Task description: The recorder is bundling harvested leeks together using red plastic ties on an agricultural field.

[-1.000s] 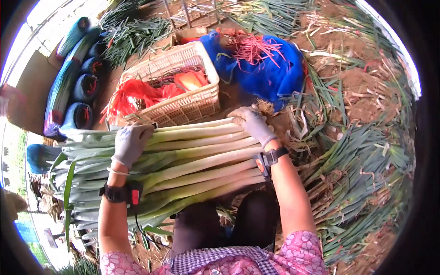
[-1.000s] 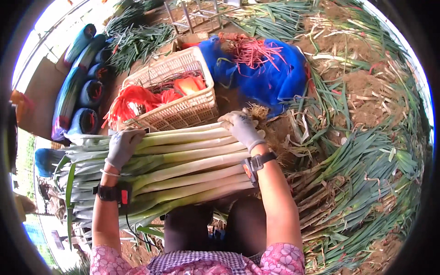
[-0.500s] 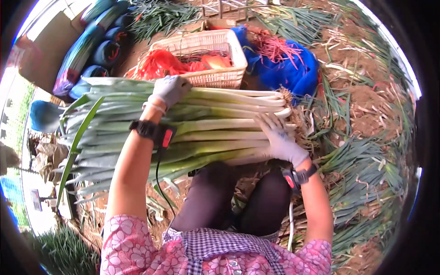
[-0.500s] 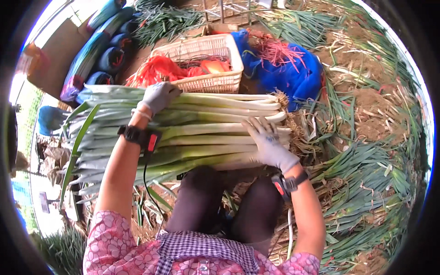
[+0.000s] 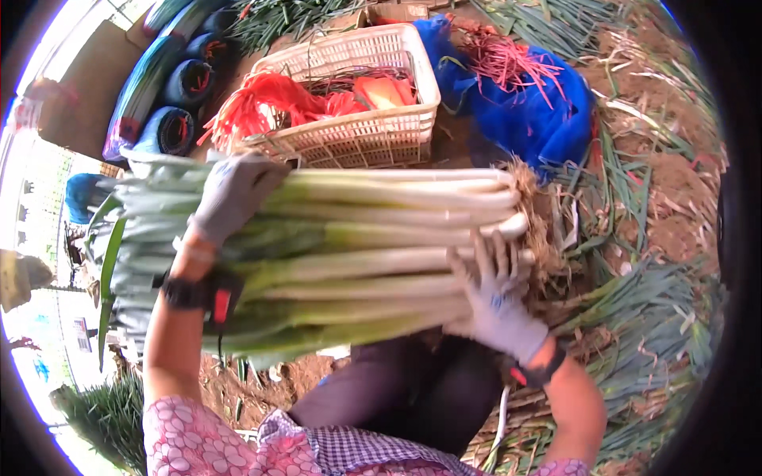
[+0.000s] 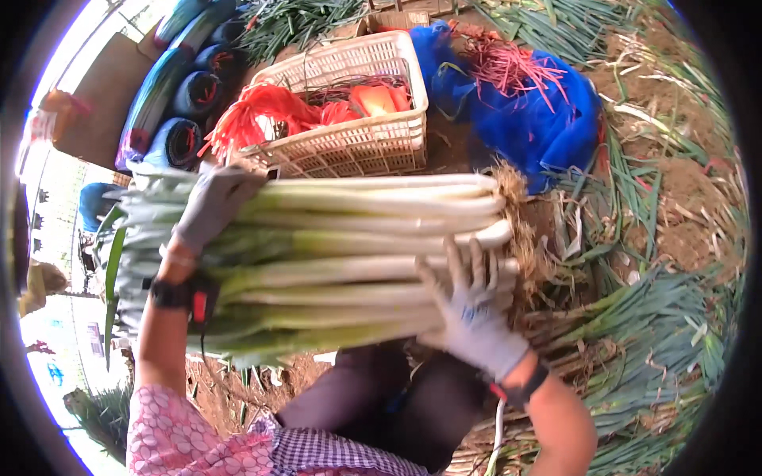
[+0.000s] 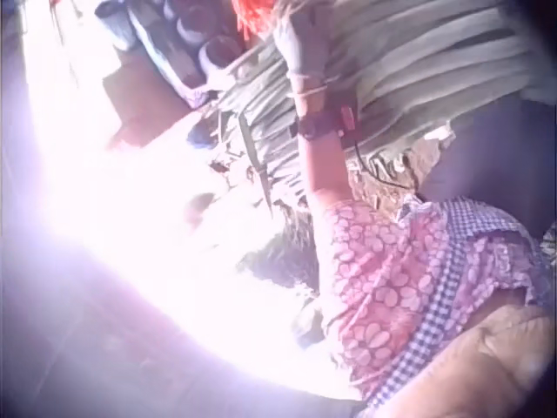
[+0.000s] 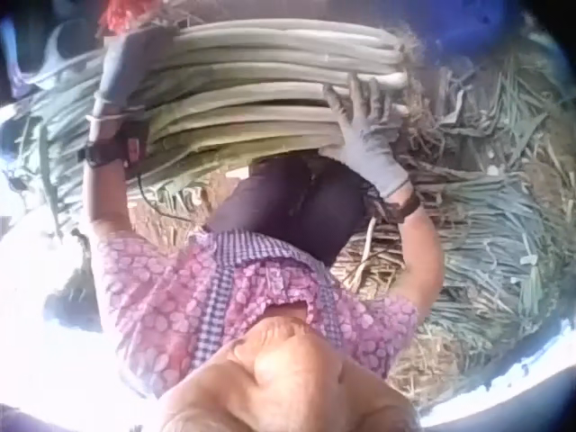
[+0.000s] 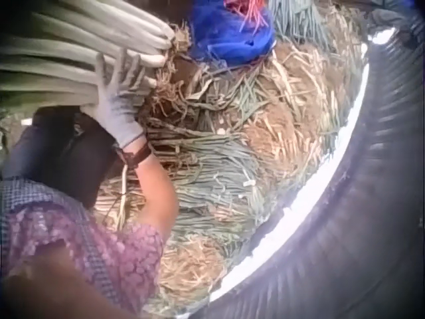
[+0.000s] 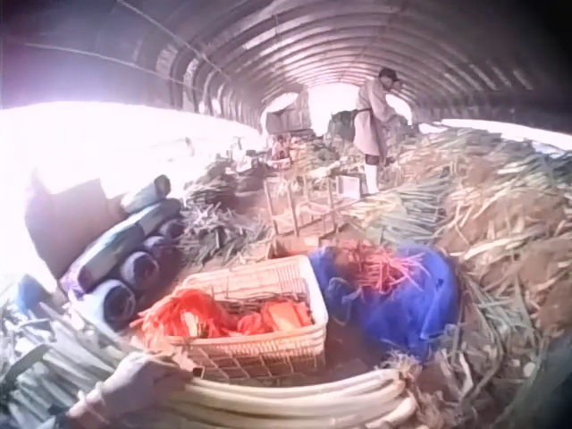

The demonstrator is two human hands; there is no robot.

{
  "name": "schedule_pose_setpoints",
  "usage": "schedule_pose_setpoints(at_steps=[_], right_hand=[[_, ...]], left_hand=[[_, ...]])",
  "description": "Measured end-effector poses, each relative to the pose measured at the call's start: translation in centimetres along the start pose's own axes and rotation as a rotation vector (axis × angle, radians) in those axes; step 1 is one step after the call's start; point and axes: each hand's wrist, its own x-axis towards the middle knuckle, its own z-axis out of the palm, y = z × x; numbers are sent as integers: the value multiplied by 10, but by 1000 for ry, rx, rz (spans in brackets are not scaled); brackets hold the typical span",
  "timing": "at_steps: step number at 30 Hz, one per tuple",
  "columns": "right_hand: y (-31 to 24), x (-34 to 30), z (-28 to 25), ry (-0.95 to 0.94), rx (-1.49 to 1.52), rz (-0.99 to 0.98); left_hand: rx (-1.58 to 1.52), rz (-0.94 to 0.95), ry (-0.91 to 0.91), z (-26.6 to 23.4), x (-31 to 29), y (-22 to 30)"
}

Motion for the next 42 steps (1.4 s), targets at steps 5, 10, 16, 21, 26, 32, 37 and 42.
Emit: schedule_pose_setpoints(at_steps=[5,10,16,21,26,32,37,42], right_hand=[[22,-1,0,32,68,-33],[24,8,-1,-10,157,0],[23,14,-24,-67,186,56],[18,18,-31,-115,158,109],[19,18,-27,-148,127,117],[19,21,-30,-165,126,156],[14,30,-35,-220,170,191],[13,28,-20,-196,-9,205]], left_hand=[[83,-97,-54,-7,22,32],[145,-115,-93,-9,33,33],[219,-62,-49,-9,38,28],[196,-89,-44,-13,43,33],[238,-148,-41,-11,44,35],[234,-163,-74,-8,53,39],[238,-175,-96,-8,56,29],[213,-112,-34,-2,64,31]])
